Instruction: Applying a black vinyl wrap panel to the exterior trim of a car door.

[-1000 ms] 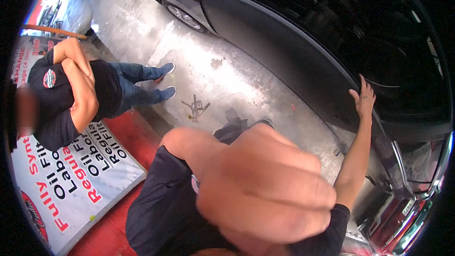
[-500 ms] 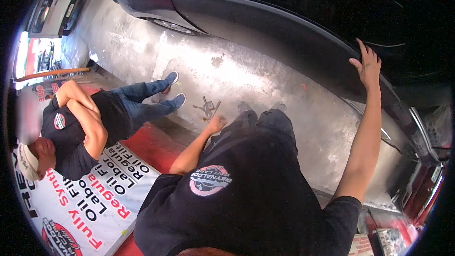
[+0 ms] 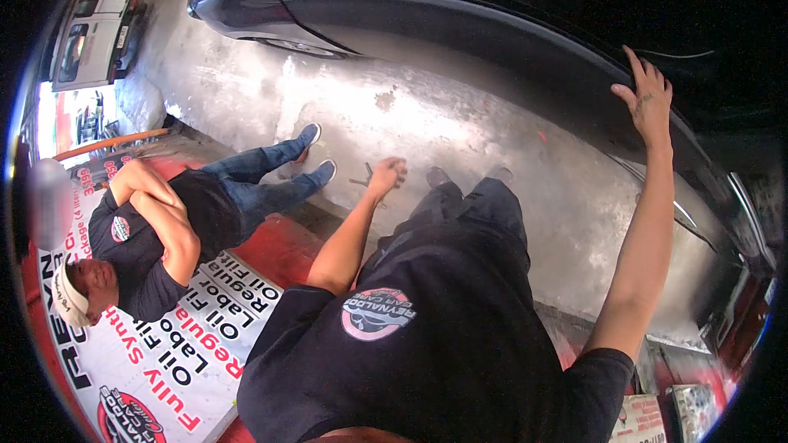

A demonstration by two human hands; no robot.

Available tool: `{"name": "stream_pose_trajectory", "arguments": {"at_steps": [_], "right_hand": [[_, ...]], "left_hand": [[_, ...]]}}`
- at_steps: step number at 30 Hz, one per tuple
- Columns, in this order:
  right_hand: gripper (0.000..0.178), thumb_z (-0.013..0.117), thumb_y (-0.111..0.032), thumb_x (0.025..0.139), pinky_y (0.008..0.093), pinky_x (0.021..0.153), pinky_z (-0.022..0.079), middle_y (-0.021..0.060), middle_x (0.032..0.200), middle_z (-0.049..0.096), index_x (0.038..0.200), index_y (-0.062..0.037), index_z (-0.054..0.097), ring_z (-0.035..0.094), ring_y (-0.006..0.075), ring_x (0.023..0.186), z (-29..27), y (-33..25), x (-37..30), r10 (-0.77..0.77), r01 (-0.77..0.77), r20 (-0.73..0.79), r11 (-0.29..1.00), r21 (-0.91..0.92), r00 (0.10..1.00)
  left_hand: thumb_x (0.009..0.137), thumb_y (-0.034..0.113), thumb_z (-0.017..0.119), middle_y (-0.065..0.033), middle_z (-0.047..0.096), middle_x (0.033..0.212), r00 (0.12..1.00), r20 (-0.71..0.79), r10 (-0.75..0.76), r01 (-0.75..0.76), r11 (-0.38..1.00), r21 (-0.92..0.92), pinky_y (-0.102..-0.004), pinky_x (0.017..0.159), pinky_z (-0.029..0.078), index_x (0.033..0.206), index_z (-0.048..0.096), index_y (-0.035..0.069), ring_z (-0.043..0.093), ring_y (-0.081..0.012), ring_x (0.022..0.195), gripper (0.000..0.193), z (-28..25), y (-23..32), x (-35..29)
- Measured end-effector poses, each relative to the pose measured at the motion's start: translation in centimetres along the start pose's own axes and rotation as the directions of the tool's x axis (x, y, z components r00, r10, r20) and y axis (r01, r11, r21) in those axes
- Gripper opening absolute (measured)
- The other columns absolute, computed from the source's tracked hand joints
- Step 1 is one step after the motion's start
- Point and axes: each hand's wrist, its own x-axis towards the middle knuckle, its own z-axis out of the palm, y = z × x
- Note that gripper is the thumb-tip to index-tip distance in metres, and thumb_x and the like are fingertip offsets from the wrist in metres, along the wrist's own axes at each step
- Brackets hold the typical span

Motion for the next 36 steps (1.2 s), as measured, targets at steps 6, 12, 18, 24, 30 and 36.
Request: {"name": "stream_pose_trajectory", "arguments": {"at_steps": [6, 12, 18, 24, 30, 36], "right_hand": [[0.076, 0.061, -0.057, 0.088, 0.0605, 0.113, 0.032, 0.0185, 0.145, 0.053, 0.155, -0.0302, 0.039, 0.046, 0.0373, 0.137, 0.2, 0.1, 0.1, -0.001, 0.001, -0.007, 0.999, -0.042, 1.0], [0.078, 0.061, -0.057, 0.088, 0.0604, 0.114, 0.031, 0.0193, 0.146, 0.051, 0.157, -0.0286, 0.038, 0.045, 0.0383, 0.137, 0.1, -0.4, 0.1, 0.027, -0.027, 0.005, 0.997, -0.076, 1.0], [0.076, 0.065, -0.051, 0.087, 0.0575, 0.115, 0.032, 0.0148, 0.146, 0.053, 0.155, -0.0271, 0.04, 0.046, 0.0341, 0.137, -0.2, -1.0, 0.1, 0.013, -0.015, -0.063, 0.999, -0.041, 0.998], [0.075, 0.067, -0.045, 0.088, 0.0514, 0.114, 0.034, 0.0138, 0.142, 0.055, 0.153, -0.0212, 0.043, 0.047, 0.0314, 0.135, -0.5, -1.2, -0.2, -0.012, 0.012, -0.126, 1.0, -0.005, 0.992], [0.073, 0.068, -0.044, 0.088, 0.0515, 0.114, 0.034, 0.0138, 0.14, 0.055, 0.153, -0.0209, 0.043, 0.047, 0.0311, 0.134, -0.1, -1.1, -0.1, -0.013, 0.019, -0.127, 0.999, 0.046, 0.992], [0.072, 0.07, -0.043, 0.087, 0.052, 0.114, 0.034, 0.0129, 0.14, 0.056, 0.151, -0.0212, 0.045, 0.048, 0.0298, 0.133, 0.0, -1.1, 0.0, -0.011, 0.017, -0.134, 0.999, 0.046, 0.991]], "left_hand": [[0.1, 0.024, 0.06, -0.0096, 0.072, 0.093, 0.996, 0.048, 0.082, -0.08, 0.996, -0.038, -0.0327, 0.06, 0.055, 0.122, 0.066, 0.005, 0.067, -0.0178, 0.072, 0.03, 2.0, 4.7, 0.4], [0.097, 0.021, 0.061, -0.0098, 0.07, 0.088, 0.996, -0.027, -0.087, 0.087, 0.996, -0.011, -0.0341, 0.055, 0.053, 0.12, 0.066, 0.004, 0.065, -0.0181, 0.066, 0.029, 1.7, -2.2, -2.4], [0.094, 0.018, 0.062, -0.0097, 0.069, 0.081, 0.904, -0.157, -0.399, 0.396, 0.917, -0.052, -0.0346, 0.048, 0.05, 0.119, 0.067, 0.003, 0.062, -0.0192, 0.058, 0.03, 3.0, -8.0, -8.0], [0.096, 0.022, 0.063, -0.013, 0.072, 0.098, 0.93, -0.097, -0.355, 0.351, 0.935, -0.058, -0.0364, 0.06, 0.056, 0.126, 0.063, 0.005, 0.067, -0.0218, 0.073, 0.035, 8.9, -3.7, -9.9], [0.1, 0.022, 0.061, -0.0127, 0.072, 0.101, 0.994, -0.007, -0.105, 0.105, 0.994, 0.022, -0.0327, 0.064, 0.055, 0.129, 0.062, 0.003, 0.069, -0.0201, 0.08, 0.035, 15.4, 5.0, -9.8], [0.101, 0.02, 0.061, -0.0125, 0.072, 0.096, 0.998, -0.047, -0.034, 0.032, 0.998, -0.049, -0.0323, 0.06, 0.054, 0.128, 0.063, 0.003, 0.066, -0.0165, 0.073, 0.032, 17.4, 7.1, -11.3]]}}
